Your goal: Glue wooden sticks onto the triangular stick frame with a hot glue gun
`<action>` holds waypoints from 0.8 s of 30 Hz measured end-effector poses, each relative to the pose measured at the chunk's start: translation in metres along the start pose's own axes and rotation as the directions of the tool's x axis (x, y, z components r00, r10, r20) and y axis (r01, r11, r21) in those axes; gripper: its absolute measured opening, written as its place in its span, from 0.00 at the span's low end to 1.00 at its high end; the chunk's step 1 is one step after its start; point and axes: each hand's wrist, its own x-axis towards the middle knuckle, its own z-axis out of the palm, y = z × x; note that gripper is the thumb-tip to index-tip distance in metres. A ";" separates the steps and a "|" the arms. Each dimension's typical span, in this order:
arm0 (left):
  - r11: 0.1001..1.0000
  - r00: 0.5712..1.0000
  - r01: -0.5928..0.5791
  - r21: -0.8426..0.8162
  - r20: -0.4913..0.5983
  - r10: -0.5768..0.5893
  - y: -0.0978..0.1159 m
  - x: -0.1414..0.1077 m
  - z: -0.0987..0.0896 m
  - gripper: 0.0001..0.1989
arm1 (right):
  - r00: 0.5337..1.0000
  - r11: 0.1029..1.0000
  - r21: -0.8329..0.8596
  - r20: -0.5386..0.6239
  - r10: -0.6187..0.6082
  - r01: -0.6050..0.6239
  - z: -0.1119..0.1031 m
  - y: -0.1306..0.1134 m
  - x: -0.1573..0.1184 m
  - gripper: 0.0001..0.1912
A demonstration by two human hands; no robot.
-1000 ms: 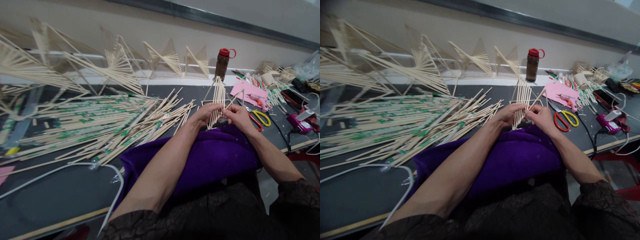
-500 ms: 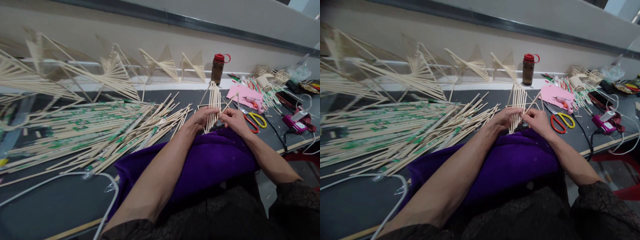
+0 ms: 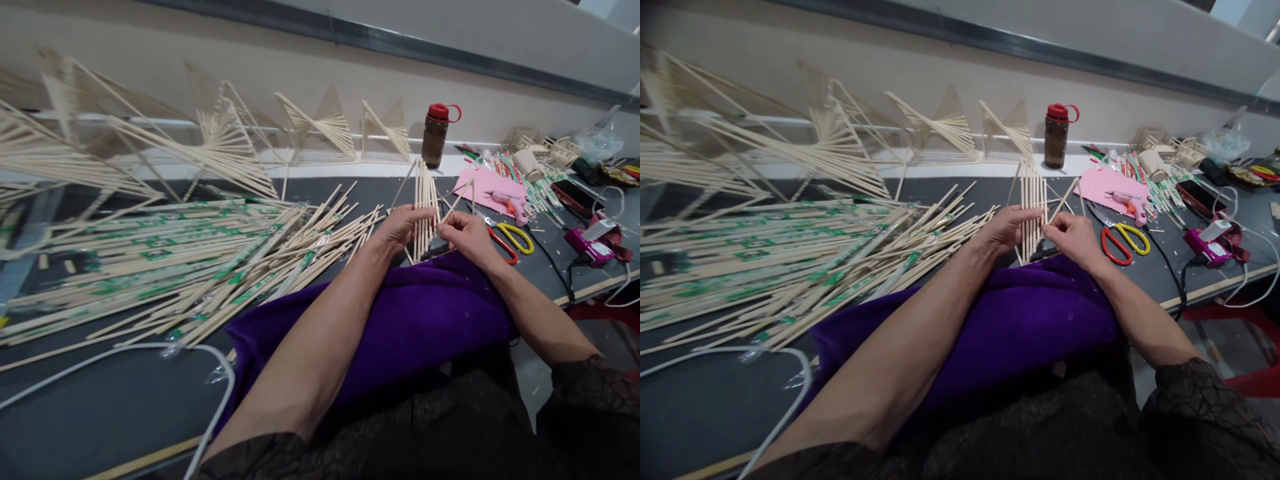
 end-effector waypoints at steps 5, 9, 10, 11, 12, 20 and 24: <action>1.000 0.999 0.012 0.014 -0.039 -0.012 0.002 0.000 0.008 0.07 | 0.999 0.999 -0.024 -0.021 -0.026 0.025 -0.003 0.002 0.005 0.09; 0.999 0.996 0.034 0.031 -0.083 -0.032 0.002 0.000 0.012 0.06 | 1.000 1.000 0.010 0.000 0.001 -0.001 -0.003 0.002 0.005 0.11; 0.999 0.995 0.039 0.034 -0.089 -0.035 0.002 0.000 0.012 0.06 | 1.000 1.000 0.016 0.001 0.002 -0.002 -0.003 0.003 0.005 0.12; 0.998 0.995 0.044 0.038 -0.094 -0.040 0.002 0.000 0.013 0.06 | 1.000 1.000 0.023 0.001 0.001 -0.001 -0.003 0.003 0.005 0.13; 0.998 0.994 0.049 0.042 -0.100 -0.045 0.002 0.000 0.013 0.06 | 1.000 0.999 0.034 0.004 0.001 -0.001 -0.003 0.003 0.005 0.13; 0.998 0.997 0.049 0.051 -0.058 -0.046 0.004 -0.004 0.012 0.04 | 0.988 0.958 0.250 0.095 0.123 -0.143 -0.007 0.005 0.007 0.21; 0.998 0.995 0.050 0.037 -0.086 -0.047 0.005 -0.005 0.015 0.04 | 0.995 0.980 0.183 0.079 0.066 -0.079 -0.007 0.005 0.005 0.18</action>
